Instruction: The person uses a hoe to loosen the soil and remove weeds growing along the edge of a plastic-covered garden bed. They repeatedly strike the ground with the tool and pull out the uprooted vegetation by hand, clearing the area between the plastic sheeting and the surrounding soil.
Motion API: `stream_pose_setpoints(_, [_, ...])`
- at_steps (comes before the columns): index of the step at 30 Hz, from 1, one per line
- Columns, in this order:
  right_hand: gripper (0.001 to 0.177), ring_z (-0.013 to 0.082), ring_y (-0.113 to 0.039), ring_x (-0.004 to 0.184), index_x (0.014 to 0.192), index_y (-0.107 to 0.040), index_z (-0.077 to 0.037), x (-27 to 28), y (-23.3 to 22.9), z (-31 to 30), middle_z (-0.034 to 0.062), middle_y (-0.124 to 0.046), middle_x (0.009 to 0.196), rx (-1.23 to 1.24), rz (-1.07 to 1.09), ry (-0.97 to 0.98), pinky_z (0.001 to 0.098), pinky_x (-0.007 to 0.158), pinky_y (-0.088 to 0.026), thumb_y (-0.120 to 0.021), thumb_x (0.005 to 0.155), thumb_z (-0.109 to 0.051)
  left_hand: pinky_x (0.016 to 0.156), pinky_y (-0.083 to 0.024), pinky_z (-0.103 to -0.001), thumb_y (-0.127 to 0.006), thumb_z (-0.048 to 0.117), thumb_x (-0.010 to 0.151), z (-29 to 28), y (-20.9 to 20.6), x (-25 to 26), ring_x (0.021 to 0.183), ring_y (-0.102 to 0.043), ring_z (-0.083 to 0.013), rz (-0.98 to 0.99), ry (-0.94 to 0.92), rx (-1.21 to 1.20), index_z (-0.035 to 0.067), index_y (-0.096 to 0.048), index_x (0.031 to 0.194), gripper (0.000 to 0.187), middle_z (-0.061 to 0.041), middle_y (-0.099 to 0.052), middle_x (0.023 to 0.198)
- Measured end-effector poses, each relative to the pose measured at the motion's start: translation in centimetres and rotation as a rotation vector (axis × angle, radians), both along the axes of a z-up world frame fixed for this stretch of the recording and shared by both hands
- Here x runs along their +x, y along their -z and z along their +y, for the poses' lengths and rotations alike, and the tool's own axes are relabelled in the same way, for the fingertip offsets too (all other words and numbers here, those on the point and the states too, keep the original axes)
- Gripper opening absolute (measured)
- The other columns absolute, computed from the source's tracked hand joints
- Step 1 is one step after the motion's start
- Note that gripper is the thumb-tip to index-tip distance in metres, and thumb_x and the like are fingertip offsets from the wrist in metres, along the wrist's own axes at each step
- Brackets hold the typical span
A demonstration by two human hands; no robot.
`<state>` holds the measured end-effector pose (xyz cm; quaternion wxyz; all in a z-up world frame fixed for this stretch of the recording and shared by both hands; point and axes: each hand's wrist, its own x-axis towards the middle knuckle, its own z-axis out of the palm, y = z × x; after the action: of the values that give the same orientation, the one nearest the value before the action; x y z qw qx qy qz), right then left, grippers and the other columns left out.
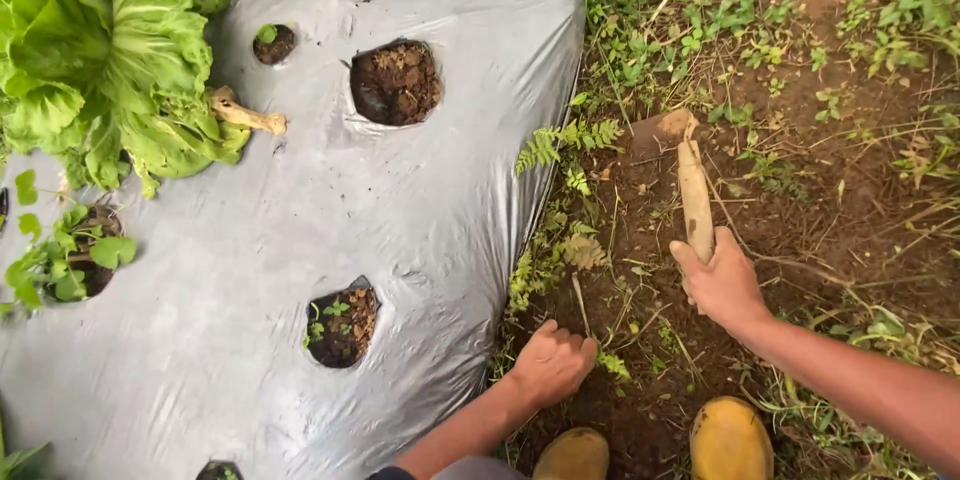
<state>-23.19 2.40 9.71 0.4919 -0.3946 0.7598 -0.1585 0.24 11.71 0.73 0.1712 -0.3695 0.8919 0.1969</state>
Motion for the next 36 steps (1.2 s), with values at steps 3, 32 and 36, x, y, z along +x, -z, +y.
stream_pose_setpoints(3, [0.023,0.0215,-0.052,0.056,0.114,-0.051,-0.003,-0.9,0.9,0.4,0.0113,-0.055,0.081,0.004,-0.051,-0.031,0.0336,0.045,-0.048,-0.057,0.106,-0.023,0.078,-0.044,-0.032,-0.049,0.025,0.106,-2.7,-2.9,0.3,0.065,-0.054,-0.0138,-0.201,0.209,-0.139,0.007,-0.045,0.141,0.040,0.001,-0.050,0.068])
stream_pose_setpoints(32, [0.034,0.0271,-0.064,0.055,0.108,-0.052,0.005,-4.3,3.1,-0.8,0.0182,-0.061,0.063,-0.005,-0.109,-0.084,0.0437,0.060,-0.055,-0.058,0.100,-0.028,0.091,-0.046,-0.037,-0.051,0.023,0.104,-6.7,-2.1,-0.5,0.085,-0.065,-0.0189,-0.341,0.502,-0.184,0.013,-0.070,0.104,0.022,-0.002,-0.074,0.087])
stream_pose_setpoints(36, [0.035,0.0256,-0.065,0.058,0.112,-0.052,0.006,-4.1,3.4,-0.6,0.0168,-0.062,0.065,-0.044,-0.101,-0.097,0.0438,0.060,-0.055,-0.056,0.102,-0.027,0.075,-0.042,-0.048,-0.058,0.014,0.089,-8.8,1.2,-0.8,0.076,-0.062,-0.0312,0.137,0.236,-0.462,0.005,-0.068,0.091,0.013,-0.013,-0.067,0.076])
